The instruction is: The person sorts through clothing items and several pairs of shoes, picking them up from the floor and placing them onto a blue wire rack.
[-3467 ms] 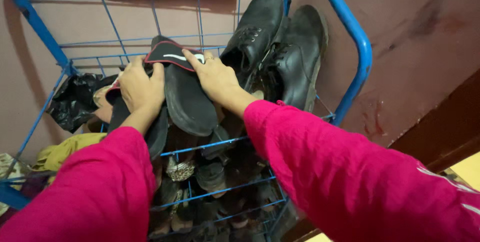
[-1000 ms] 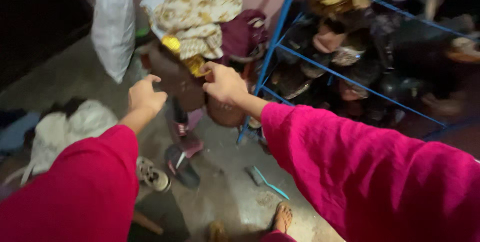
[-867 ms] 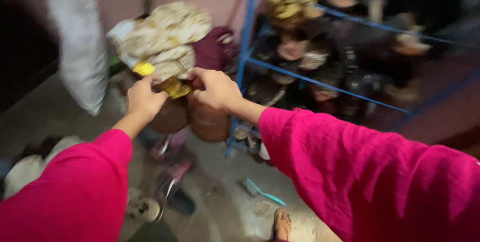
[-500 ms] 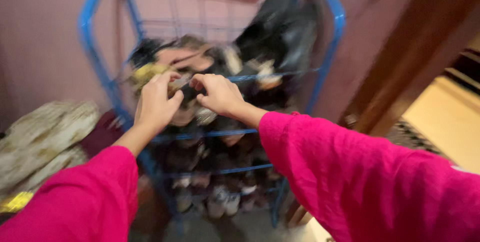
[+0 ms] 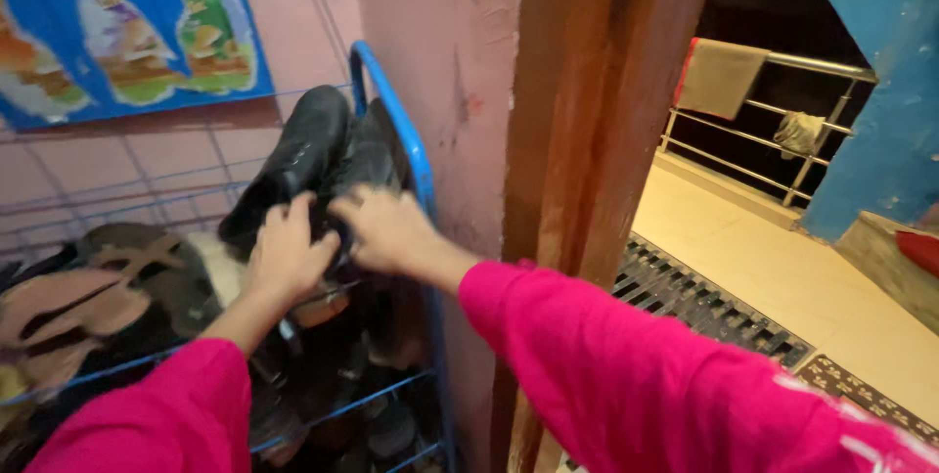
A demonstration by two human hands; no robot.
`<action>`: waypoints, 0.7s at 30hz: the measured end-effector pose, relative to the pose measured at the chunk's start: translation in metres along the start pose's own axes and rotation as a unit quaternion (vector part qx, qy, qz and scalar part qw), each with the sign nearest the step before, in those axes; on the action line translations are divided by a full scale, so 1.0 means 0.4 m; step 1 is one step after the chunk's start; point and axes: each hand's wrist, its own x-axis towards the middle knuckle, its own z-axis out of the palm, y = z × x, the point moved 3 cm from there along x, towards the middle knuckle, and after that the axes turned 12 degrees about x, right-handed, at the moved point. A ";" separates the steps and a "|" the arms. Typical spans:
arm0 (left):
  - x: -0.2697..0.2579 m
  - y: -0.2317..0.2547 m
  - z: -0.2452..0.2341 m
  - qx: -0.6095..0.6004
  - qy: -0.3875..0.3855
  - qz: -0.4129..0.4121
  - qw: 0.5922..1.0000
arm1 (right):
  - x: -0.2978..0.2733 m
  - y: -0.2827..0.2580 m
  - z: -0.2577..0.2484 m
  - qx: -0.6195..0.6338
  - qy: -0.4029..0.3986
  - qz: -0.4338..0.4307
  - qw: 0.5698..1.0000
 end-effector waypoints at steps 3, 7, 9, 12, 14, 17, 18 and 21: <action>0.022 0.018 0.078 0.048 -0.071 -0.013 0.996 | -0.018 0.002 0.038 -0.023 -0.105 0.048 0.993; 0.031 -0.015 0.148 0.095 -0.096 -0.025 0.990 | -0.012 0.015 0.065 -0.064 -0.110 0.034 0.991; 0.017 -0.040 0.167 0.129 -0.088 -0.008 0.988 | -0.001 0.015 0.079 -0.078 -0.101 0.019 0.992; 0.011 -0.044 0.199 0.140 -0.044 -0.025 0.989 | -0.006 0.010 0.106 -0.072 -0.052 0.019 0.996; -0.008 -0.045 0.212 0.134 -0.009 -0.035 0.990 | -0.030 -0.003 0.130 -0.057 -0.013 0.024 0.998; -0.024 -0.046 0.209 0.121 0.023 -0.026 0.992 | -0.037 -0.010 0.153 -0.054 0.016 0.022 0.998; -0.022 -0.043 0.207 0.116 0.028 -0.024 0.993 | -0.028 -0.003 0.154 -0.068 0.016 0.013 0.997; -0.020 -0.047 0.198 0.105 0.053 -0.011 0.993 | -0.013 0.006 0.171 -0.088 0.019 0.000 0.996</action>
